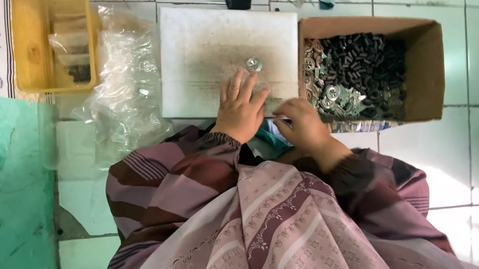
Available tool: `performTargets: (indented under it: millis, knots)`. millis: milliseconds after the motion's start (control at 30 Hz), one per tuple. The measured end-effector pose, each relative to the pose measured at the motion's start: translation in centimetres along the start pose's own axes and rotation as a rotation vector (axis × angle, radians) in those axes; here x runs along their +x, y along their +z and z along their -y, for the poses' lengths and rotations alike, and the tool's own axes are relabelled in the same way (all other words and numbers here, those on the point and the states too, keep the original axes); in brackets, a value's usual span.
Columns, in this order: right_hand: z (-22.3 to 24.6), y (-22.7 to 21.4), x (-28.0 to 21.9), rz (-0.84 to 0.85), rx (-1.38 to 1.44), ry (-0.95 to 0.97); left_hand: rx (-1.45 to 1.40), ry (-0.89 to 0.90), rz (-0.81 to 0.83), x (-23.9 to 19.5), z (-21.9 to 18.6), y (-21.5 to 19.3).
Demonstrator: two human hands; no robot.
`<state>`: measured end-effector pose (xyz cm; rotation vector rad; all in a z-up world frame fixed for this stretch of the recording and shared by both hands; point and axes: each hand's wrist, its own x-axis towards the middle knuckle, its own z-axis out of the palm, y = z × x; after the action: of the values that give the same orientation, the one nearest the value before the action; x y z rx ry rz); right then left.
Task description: The person sits on the floor and sorts small metal parts from a cardboard box onto a white foam board. They pick up individual pieces, place them in a row, and then gather them into a small plastic bag, sealing it.
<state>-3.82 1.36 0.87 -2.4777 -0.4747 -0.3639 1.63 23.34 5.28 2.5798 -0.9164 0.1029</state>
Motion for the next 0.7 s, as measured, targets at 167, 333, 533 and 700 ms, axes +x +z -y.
performTargets:
  millis: [167,333,533,700]
  knots:
    - [-2.8,-9.1,-6.0,0.024,-0.084,0.094,-0.051,0.108,0.042,-1.1,-4.0,0.6]
    - [-11.7,-12.1,-10.8,0.056,-0.229,0.491,-0.091,0.255,0.054,0.6,-8.0,3.0]
    - [-16.9,-9.2,-9.4,0.151,-0.298,0.747,-0.006,0.384,0.139,6.9,-11.9,7.6]
    - [-19.7,-5.1,-8.3,0.476,-0.303,0.834,0.046,0.315,0.407,10.9,-13.1,11.2]
